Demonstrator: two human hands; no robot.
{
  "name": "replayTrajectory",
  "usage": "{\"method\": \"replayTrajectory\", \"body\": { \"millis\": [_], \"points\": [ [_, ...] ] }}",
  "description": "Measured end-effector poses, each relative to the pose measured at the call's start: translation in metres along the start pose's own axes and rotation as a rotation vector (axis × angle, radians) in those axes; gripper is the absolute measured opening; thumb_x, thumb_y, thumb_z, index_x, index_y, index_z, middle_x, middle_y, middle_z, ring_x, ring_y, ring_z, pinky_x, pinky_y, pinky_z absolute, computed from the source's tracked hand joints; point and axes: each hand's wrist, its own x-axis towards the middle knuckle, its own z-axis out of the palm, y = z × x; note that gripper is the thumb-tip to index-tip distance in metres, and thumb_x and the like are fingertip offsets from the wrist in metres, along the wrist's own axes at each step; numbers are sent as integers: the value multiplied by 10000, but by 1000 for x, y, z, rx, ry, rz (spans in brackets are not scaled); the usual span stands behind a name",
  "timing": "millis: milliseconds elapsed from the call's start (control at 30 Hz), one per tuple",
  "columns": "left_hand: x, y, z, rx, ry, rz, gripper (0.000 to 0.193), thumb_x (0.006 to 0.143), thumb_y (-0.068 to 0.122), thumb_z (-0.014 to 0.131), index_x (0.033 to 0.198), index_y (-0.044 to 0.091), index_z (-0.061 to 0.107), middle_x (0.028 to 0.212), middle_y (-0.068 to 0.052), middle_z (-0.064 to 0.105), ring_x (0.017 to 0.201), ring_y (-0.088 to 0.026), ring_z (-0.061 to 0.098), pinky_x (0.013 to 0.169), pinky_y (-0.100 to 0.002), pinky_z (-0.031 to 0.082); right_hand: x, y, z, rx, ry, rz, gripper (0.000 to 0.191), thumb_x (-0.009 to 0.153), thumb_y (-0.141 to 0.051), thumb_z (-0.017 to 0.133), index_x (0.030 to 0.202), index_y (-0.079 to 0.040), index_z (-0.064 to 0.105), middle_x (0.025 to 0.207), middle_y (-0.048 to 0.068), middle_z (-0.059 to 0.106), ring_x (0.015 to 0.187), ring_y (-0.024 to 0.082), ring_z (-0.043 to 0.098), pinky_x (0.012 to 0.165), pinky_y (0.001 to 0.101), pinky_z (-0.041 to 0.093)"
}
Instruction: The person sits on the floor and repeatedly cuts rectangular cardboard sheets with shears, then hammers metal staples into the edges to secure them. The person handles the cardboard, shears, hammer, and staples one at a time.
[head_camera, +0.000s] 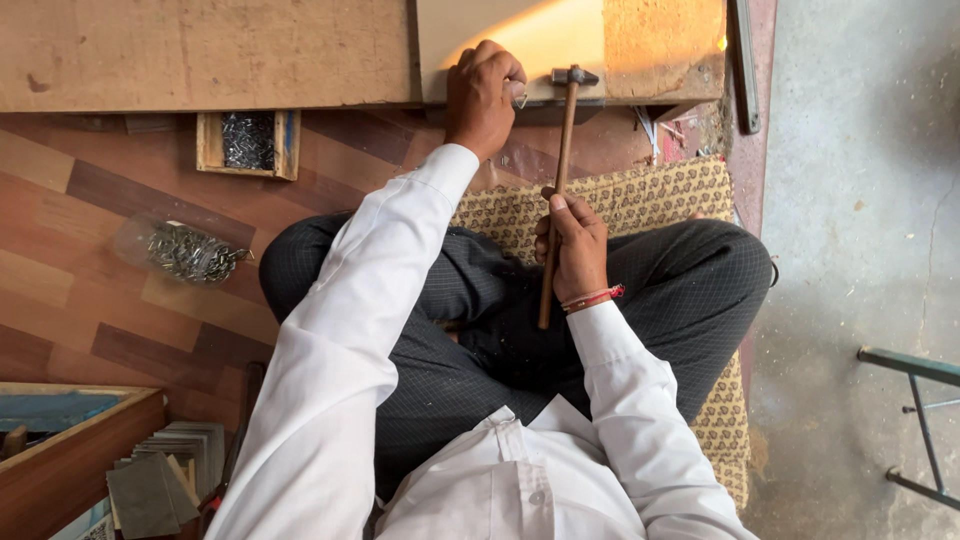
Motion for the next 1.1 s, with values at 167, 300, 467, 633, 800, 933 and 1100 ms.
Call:
{"method": "replayTrajectory", "body": {
  "millis": [167,300,467,633,800,933,1100],
  "points": [
    [-2,4,1,43,-14,8,197,814,5,768,788,105,600,931,-30,607,946,-255,586,852,-419,451,-3,-1,0,26,5,21,328,1040,-238,597,1252,5,657,751,53,640,568,131,600,494,276,489],
    [-3,9,-2,91,-10,32,206,835,15,754,822,116,575,947,-38,585,968,-263,571,862,-421,432,-7,-1,-2,23,-21,51,337,1031,-232,588,1262,6,645,792,73,673,599,145,645,521,280,519],
    [-4,13,-4,111,-29,36,197,844,2,748,838,115,586,958,-40,585,974,-256,569,855,-416,433,-9,-1,-1,9,-3,28,328,1027,-228,603,1259,2,639,789,63,668,590,141,640,497,268,503],
    [-2,8,-2,24,-62,-19,164,799,13,790,785,125,671,969,-11,617,982,-246,575,887,-398,453,-22,-3,9,-173,76,-174,322,1037,-194,636,1283,13,644,784,37,641,579,104,598,472,238,450],
    [1,2,3,22,-45,-36,154,751,18,821,741,120,706,977,-6,627,973,-239,581,885,-401,456,-40,-9,18,-493,186,-360,365,1021,-114,644,1371,-26,591,827,26,674,596,59,595,491,238,487],
    [-1,5,8,78,-10,-108,159,755,29,818,719,152,723,962,22,628,993,-227,561,900,-423,422,-43,-10,21,-661,181,-409,500,1020,-86,647,1504,-126,529,789,53,685,596,61,591,508,251,479],
    [-7,12,7,109,111,-104,151,738,72,835,721,190,742,944,61,631,1018,-219,537,940,-451,363,-41,-4,19,-846,161,-768,512,1068,-53,634,1554,-152,505,1040,109,771,819,109,716,685,279,581]
  ]
}}
